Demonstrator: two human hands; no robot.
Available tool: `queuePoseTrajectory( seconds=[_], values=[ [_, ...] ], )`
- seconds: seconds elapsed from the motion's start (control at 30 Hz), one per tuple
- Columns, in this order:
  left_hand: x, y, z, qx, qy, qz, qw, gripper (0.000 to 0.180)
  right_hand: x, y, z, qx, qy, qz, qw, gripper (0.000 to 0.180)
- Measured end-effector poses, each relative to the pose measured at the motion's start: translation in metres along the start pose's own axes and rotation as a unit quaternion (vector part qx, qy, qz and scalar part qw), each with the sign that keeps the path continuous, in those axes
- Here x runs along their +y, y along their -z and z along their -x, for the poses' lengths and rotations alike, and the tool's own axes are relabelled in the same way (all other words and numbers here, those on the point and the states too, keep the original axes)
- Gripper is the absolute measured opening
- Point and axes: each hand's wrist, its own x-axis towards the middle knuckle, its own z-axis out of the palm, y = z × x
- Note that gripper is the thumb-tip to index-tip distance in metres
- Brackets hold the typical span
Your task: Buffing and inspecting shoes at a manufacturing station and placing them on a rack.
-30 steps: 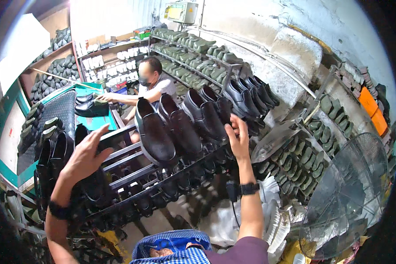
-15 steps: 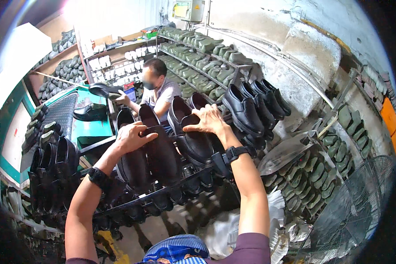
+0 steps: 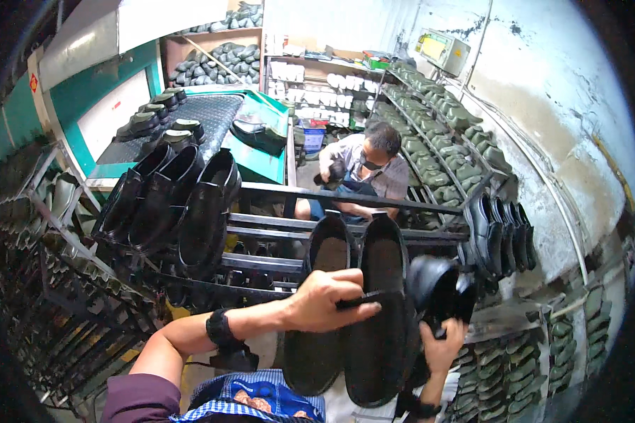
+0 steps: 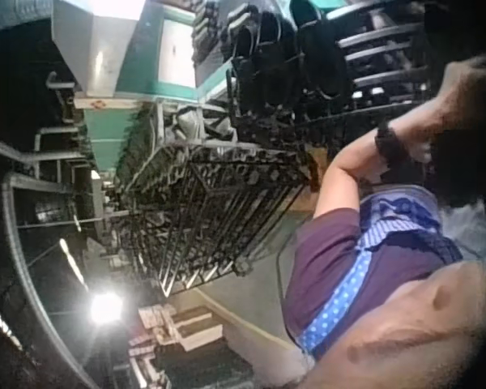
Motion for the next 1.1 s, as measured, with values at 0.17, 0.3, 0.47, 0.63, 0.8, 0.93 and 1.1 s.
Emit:
queuePoseTrajectory(
  seconds=[0.17, 0.3, 0.47, 0.63, 0.8, 0.93, 1.1],
  values=[
    [0.04, -0.009, 0.064, -0.012, -0.021, 0.101, 0.995, 0.028, -0.032, 0.073, 0.162, -0.04, -0.103, 0.037, 0.993, 0.031],
    [0.048, -0.016, 0.132, -0.044, 0.109, 0.209, 0.971, 0.024, -0.104, 0.11, 0.267, -0.04, -0.361, 0.038, 0.931, 0.031],
    [0.041, -0.052, 0.234, -0.101, 0.325, 0.202, 0.918, 0.035, -0.207, 0.154, 0.378, 0.014, -0.522, 0.099, 0.847, 0.037],
    [0.047, -0.077, 0.339, -0.204, 0.406, 0.108, 0.884, 0.04, -0.296, 0.19, 0.48, 0.055, -0.609, 0.152, 0.776, 0.041],
    [0.072, -0.102, 0.408, -0.221, 0.431, 0.169, 0.859, 0.033, -0.365, 0.229, 0.53, 0.022, -0.647, 0.249, 0.72, 0.046],
    [0.092, -0.116, 0.456, -0.247, 0.442, 0.195, 0.84, 0.036, -0.41, 0.267, 0.588, 0.013, -0.712, 0.246, 0.658, 0.047],
    [0.138, -0.139, 0.524, -0.3, 0.426, 0.199, 0.83, 0.03, -0.49, 0.311, 0.693, 0.072, -0.71, 0.303, 0.632, 0.045]
  ],
)
